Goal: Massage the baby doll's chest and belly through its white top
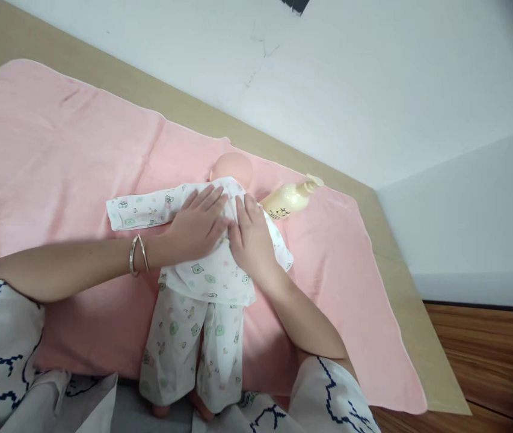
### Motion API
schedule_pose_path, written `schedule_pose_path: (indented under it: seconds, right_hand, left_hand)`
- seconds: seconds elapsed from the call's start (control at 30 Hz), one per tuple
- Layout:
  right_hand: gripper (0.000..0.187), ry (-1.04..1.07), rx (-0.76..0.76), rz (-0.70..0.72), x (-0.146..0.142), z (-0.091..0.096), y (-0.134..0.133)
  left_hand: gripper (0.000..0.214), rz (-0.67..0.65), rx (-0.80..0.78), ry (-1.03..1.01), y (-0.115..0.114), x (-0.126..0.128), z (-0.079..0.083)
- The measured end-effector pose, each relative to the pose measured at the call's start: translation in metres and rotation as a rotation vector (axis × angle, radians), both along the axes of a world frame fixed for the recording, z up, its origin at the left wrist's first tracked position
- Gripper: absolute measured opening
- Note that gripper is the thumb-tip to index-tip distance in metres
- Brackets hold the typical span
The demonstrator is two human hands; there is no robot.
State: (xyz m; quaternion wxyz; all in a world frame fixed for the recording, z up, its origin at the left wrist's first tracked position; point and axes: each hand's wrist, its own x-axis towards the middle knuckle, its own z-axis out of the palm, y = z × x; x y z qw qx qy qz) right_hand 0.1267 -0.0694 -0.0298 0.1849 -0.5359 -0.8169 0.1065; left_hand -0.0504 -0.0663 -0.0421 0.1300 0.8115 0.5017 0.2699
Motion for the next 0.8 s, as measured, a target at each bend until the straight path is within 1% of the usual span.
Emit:
schedule_pose_path:
  seconds: [0.1,0.17,0.2,0.27,0.4,0.47,0.5,0.6,0.63,0.7,0.73,0.8]
  right_hand:
    - [0.058,-0.070,0.072,0.079,-0.010,-0.003,-0.025]
    - [0.056,-0.075,0.074,0.114,-0.012,-0.003,-0.028]
    - [0.055,-0.064,0.060,0.117,-0.010,-0.003,-0.025]
    - [0.055,-0.021,0.013,0.096,-0.004,-0.002,-0.012]
    - [0.060,0.079,-0.058,0.032,0.013,0.001,0.023]
    - [0.063,0.108,-0.074,-0.006,0.017,0.001,0.031]
    - [0.064,0.113,-0.077,-0.030,0.017,0.001,0.032]
    - [0.064,0.076,-0.053,-0.064,0.010,0.000,0.016]
    - [0.063,0.053,-0.030,-0.049,0.006,0.000,0.007]
    - [0.060,0.013,0.021,0.008,-0.002,-0.001,-0.011]
    - [0.059,0.001,0.041,0.036,-0.005,-0.002,-0.018]
    - [0.057,-0.006,0.047,0.066,-0.006,-0.003,-0.021]
  left_hand:
    - [0.060,0.043,-0.041,-0.016,0.023,-0.010,-0.002]
    - [0.060,0.056,-0.048,-0.007,0.028,-0.012,-0.003]
    - [0.059,0.060,-0.041,0.004,0.025,-0.011,-0.003]
    - [0.057,0.055,0.004,0.030,0.013,-0.007,-0.003]
    - [0.051,-0.064,0.141,0.032,-0.021,0.004,-0.002]
    - [0.050,-0.098,0.142,0.018,-0.027,0.005,-0.001]
    - [0.051,-0.090,0.114,0.011,-0.025,0.005,-0.001]
    - [0.057,0.026,-0.026,-0.016,-0.004,0.001,0.000]
    - [0.059,0.067,-0.063,-0.025,0.005,-0.002,0.000]
    - [0.060,0.106,-0.092,-0.030,0.019,-0.006,-0.001]
    - [0.060,0.108,-0.091,-0.022,0.022,-0.007,-0.001]
    - [0.059,0.100,-0.069,0.012,0.020,-0.006,-0.001]
